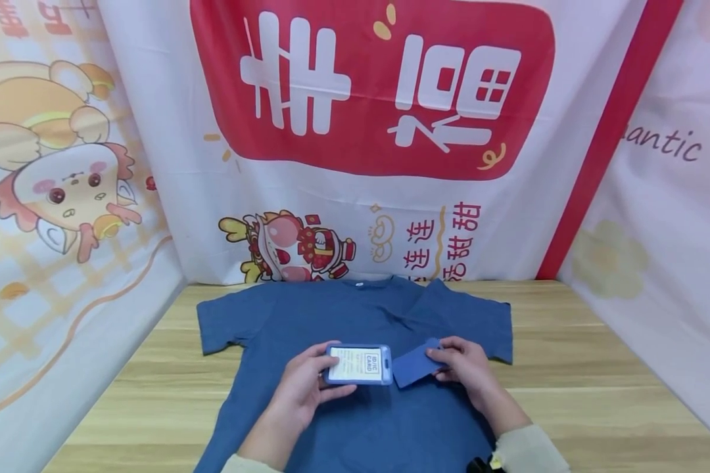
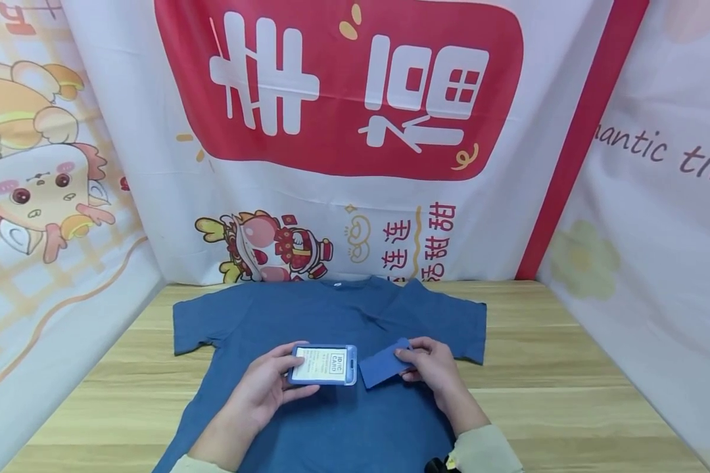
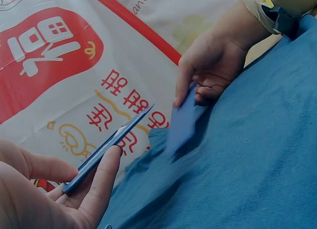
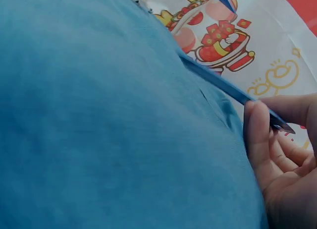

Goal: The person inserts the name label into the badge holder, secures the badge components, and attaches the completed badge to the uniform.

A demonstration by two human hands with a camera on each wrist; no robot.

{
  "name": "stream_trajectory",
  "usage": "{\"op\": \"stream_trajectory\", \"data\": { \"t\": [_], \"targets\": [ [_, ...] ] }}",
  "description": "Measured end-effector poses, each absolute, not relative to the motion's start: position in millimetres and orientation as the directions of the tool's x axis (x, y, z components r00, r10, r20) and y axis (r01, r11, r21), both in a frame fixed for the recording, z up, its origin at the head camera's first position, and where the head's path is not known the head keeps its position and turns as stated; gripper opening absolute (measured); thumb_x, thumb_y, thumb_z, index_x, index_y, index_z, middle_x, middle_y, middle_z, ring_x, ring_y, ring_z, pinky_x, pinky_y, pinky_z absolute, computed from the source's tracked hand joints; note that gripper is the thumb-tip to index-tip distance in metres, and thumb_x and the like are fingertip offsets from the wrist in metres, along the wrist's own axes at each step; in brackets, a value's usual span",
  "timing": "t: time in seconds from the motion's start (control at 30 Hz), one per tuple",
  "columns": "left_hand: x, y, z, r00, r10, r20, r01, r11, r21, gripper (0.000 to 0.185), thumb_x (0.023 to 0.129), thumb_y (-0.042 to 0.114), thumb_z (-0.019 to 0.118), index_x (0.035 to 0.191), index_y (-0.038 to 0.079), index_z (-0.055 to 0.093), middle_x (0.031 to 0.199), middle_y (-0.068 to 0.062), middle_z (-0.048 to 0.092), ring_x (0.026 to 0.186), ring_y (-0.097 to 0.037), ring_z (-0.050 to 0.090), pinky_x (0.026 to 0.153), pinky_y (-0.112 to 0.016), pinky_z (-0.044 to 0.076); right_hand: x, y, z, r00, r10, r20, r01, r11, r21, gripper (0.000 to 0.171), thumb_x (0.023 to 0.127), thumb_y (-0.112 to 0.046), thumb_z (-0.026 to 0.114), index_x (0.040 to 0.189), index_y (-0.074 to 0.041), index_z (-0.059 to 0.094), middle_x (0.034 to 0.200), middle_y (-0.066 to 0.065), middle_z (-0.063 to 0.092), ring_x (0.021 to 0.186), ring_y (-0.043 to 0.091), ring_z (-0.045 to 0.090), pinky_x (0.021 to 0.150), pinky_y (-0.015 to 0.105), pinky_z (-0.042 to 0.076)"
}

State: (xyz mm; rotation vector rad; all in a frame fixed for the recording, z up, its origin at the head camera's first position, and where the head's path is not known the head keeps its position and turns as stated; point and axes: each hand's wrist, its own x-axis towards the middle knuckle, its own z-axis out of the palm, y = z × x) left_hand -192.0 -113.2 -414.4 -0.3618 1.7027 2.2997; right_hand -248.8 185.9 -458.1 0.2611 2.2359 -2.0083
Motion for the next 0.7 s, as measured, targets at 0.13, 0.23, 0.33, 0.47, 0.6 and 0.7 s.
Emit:
{"op": "stream_trajectory", "data": {
  "t": [0.13, 0.23, 0.33, 0.47, 0.6, 0.7],
  "targets": [
    [-192.1, -114.2, -415.4, -0.935, 0.05, -0.351, -0.35, -0.283, 0.893, 0.051, 0.111, 0.009, 0.05, 0.162, 0.006, 0.045, 0.16, -0.03, 0.049, 0.111, -0.027, 0.073, 0.093, -0.049, 0.068, -247.4, 186.5, -451.1, -0.984, 0.029, -0.173, 0.173, -0.005, -0.985, 0.053, 0.098, -0.013, 0.079, 0.144, 0.005, 0.056, 0.1, 0.002, 0.076, 0.079, 0.013, 0.074, 0.071, 0.025, 0.066],
    [-192.0, -114.4, -414.9, -0.935, 0.046, -0.353, -0.351, -0.287, 0.892, 0.05, 0.112, 0.009, 0.05, 0.162, 0.006, 0.045, 0.16, -0.03, 0.049, 0.112, -0.027, 0.073, 0.093, -0.049, 0.067, -245.6, 185.1, -441.7, -0.99, 0.037, -0.138, 0.135, -0.062, -0.989, 0.055, 0.099, -0.013, 0.078, 0.145, 0.003, 0.054, 0.102, -0.001, 0.076, 0.082, 0.012, 0.073, 0.073, 0.025, 0.066],
    [-192.3, -114.3, -414.8, -0.934, 0.042, -0.355, -0.352, -0.289, 0.89, 0.05, 0.112, 0.009, 0.05, 0.162, 0.007, 0.045, 0.161, -0.029, 0.048, 0.113, -0.028, 0.072, 0.094, -0.049, 0.067, -242.9, 184.2, -433.1, -0.992, 0.037, -0.12, 0.116, -0.095, -0.989, 0.056, 0.099, -0.014, 0.079, 0.146, 0.002, 0.053, 0.102, -0.005, 0.076, 0.081, 0.011, 0.072, 0.073, 0.025, 0.066],
    [-192.3, -113.8, -414.9, -0.934, 0.042, -0.356, -0.352, -0.292, 0.889, 0.05, 0.112, 0.009, 0.049, 0.162, 0.007, 0.045, 0.161, -0.029, 0.047, 0.114, -0.028, 0.071, 0.094, -0.049, 0.067, -240.0, 182.9, -427.2, -0.992, 0.018, -0.123, 0.12, -0.106, -0.987, 0.057, 0.1, -0.016, 0.078, 0.148, -0.001, 0.053, 0.103, -0.006, 0.077, 0.08, 0.01, 0.072, 0.075, 0.024, 0.065],
    [-192.0, -112.4, -415.5, -0.936, 0.044, -0.35, -0.347, -0.296, 0.89, 0.051, 0.112, 0.009, 0.049, 0.163, 0.007, 0.044, 0.162, -0.03, 0.046, 0.113, -0.026, 0.072, 0.093, -0.049, 0.067, -238.4, 177.7, -427.0, -0.993, -0.017, -0.114, 0.115, -0.077, -0.99, 0.054, 0.101, -0.016, 0.076, 0.149, -0.005, 0.054, 0.1, -0.003, 0.074, 0.081, 0.014, 0.07, 0.076, 0.027, 0.065],
    [-192.0, -111.0, -415.0, -0.937, 0.045, -0.347, -0.344, -0.293, 0.892, 0.051, 0.112, 0.009, 0.05, 0.163, 0.008, 0.044, 0.163, -0.03, 0.044, 0.113, -0.026, 0.072, 0.093, -0.049, 0.067, -236.0, 172.5, -427.1, -0.995, -0.042, -0.094, 0.096, -0.049, -0.994, 0.053, 0.101, -0.015, 0.076, 0.148, -0.006, 0.054, 0.095, -0.002, 0.07, 0.081, 0.015, 0.069, 0.075, 0.028, 0.065]
  ]
}}
